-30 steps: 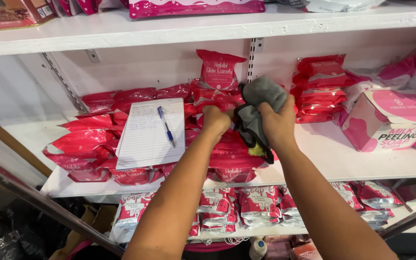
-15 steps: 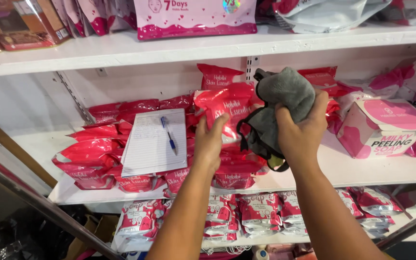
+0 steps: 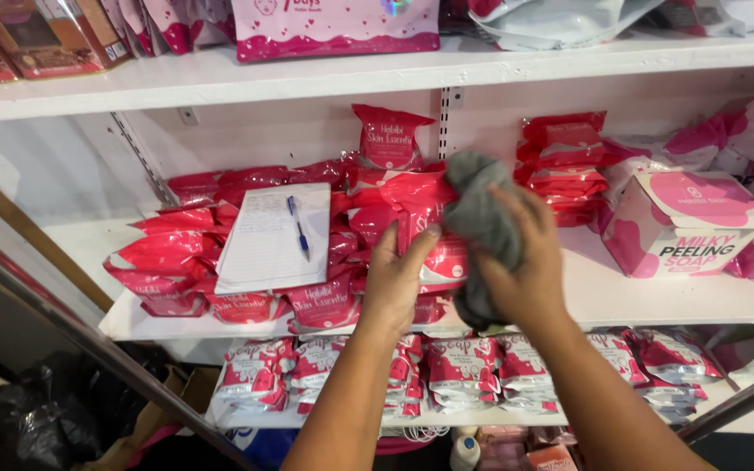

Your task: Wiping down individual skincare product packages with a cloth and organizing them neatly on a retail shelf.

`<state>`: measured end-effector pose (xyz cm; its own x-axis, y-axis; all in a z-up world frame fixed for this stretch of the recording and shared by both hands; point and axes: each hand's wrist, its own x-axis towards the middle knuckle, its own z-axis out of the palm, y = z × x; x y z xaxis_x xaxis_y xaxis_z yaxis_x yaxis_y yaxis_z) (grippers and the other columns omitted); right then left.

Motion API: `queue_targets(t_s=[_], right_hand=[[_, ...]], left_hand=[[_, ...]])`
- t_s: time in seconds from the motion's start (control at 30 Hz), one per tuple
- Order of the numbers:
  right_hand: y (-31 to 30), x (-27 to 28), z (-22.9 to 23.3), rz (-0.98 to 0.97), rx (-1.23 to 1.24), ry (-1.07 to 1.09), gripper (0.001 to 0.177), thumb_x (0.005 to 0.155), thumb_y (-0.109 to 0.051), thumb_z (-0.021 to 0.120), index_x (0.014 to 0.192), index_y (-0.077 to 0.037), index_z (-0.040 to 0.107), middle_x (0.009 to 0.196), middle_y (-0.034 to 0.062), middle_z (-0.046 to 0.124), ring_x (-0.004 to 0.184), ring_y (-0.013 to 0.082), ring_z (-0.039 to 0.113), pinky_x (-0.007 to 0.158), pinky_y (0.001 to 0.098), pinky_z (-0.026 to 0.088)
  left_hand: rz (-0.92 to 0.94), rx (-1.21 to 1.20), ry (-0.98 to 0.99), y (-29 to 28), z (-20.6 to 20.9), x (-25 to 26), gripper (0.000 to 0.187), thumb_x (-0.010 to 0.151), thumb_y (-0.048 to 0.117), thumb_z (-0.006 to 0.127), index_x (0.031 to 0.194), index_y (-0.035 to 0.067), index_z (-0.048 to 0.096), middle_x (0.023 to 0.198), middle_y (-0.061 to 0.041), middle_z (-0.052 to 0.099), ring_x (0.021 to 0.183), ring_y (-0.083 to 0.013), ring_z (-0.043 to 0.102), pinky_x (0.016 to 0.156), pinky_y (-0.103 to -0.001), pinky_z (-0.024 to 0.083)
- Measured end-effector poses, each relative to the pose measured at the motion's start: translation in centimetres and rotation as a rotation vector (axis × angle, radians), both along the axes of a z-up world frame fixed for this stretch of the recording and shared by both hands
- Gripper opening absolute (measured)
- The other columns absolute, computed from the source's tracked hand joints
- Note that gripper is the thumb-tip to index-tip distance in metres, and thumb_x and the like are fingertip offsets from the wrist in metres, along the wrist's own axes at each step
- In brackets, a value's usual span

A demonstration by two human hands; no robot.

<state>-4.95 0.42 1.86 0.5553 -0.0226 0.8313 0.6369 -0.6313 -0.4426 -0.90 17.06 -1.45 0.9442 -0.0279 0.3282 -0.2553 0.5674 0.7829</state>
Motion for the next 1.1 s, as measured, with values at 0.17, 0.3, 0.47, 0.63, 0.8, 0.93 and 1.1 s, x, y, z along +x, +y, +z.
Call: queue_targets(t_s=[0.17, 0.3, 0.47, 0.63, 0.8, 0.93, 1.1], right_hand=[[-3.7, -1.1, 0.7, -0.100, 0.097, -0.045, 0.064, 0.085, -0.004, 0.075, 0.146, -0.017, 0.060, 0.147, 0.0175, 0.054, 0.136, 0.0380, 0.058, 0.117, 0.0437, 0.048], [-3.7, -3.7, 3.0, 0.144, -0.170, -0.111, 0.076, 0.070, -0.008, 0.080, 0.142, -0.011, 0.059, 0.146, 0.0228, 0.050, 0.136, 0.0443, 0.050, 0.114, 0.0500, 0.041], [-6.4, -2.2, 1.7, 0.190, -0.214, -0.033, 0.067, 0.070, -0.008, 0.077, 0.136, -0.014, 0.064, 0.138, 0.0164, 0.060, 0.124, 0.0356, 0.059, 0.108, 0.0444, 0.047], [-10.4, 1.7, -1.6, 0.278, 0.253, 0.121, 0.045, 0.088, -0.007, 0.069, 0.133, -0.006, 0.064, 0.123, 0.0098, 0.069, 0.113, 0.0243, 0.067, 0.102, 0.0336, 0.052], [-13.4, 4.0, -3.6, 0.469, 1.104, 0.224, 0.036, 0.088, -0.011, 0.068, 0.123, -0.005, 0.067, 0.115, 0.0037, 0.073, 0.106, 0.0168, 0.071, 0.096, 0.0306, 0.056], [-15.2, 6.1, -9.7, 1.216, 1.218, 0.496, 0.030, 0.105, -0.030, 0.068, 0.119, -0.003, 0.070, 0.105, 0.0120, 0.073, 0.097, 0.0285, 0.072, 0.086, 0.0411, 0.056], [-8.0, -0.6, -3.5, 0.796, 1.442, 0.716, 0.049, 0.096, -0.041, 0.065, 0.132, -0.008, 0.062, 0.123, 0.0098, 0.071, 0.111, 0.0239, 0.066, 0.103, 0.0401, 0.049]], left_hand=[[0.010, 0.221, 0.077, -2.2, 1.2, -3.4, 0.042, 0.091, 0.020, 0.075, 0.128, 0.003, 0.064, 0.111, -0.006, 0.073, 0.099, -0.0140, 0.067, 0.090, -0.033, 0.053], [0.044, 0.312, -0.157, -5.4, -1.7, -2.4, 0.058, 0.081, 0.004, 0.070, 0.137, 0.004, 0.057, 0.125, -0.003, 0.068, 0.115, -0.0121, 0.063, 0.100, -0.032, 0.050], [-0.003, 0.370, -0.133, -7.0, -3.4, -2.5, 0.046, 0.086, 0.003, 0.069, 0.131, 0.000, 0.062, 0.122, -0.004, 0.071, 0.112, -0.0120, 0.065, 0.098, -0.030, 0.052], [-0.125, 0.214, 0.051, -7.7, -0.7, -4.9, 0.035, 0.089, 0.013, 0.076, 0.121, 0.001, 0.068, 0.109, -0.005, 0.075, 0.097, -0.0133, 0.070, 0.089, -0.031, 0.056], [-0.067, 0.156, 0.210, -7.6, -1.0, -4.7, 0.039, 0.086, 0.024, 0.079, 0.117, 0.003, 0.070, 0.108, -0.008, 0.077, 0.096, -0.0148, 0.073, 0.090, -0.030, 0.056], [-0.244, -0.161, 0.306, -7.1, -1.4, -4.2, 0.038, 0.085, 0.025, 0.078, 0.117, 0.005, 0.069, 0.108, -0.007, 0.076, 0.097, -0.0177, 0.073, 0.089, -0.035, 0.057], [-0.073, 0.003, 0.143, -7.9, -1.5, -3.6, 0.040, 0.098, 0.029, 0.071, 0.125, 0.000, 0.068, 0.115, -0.009, 0.074, 0.106, -0.0184, 0.068, 0.096, -0.034, 0.052]])
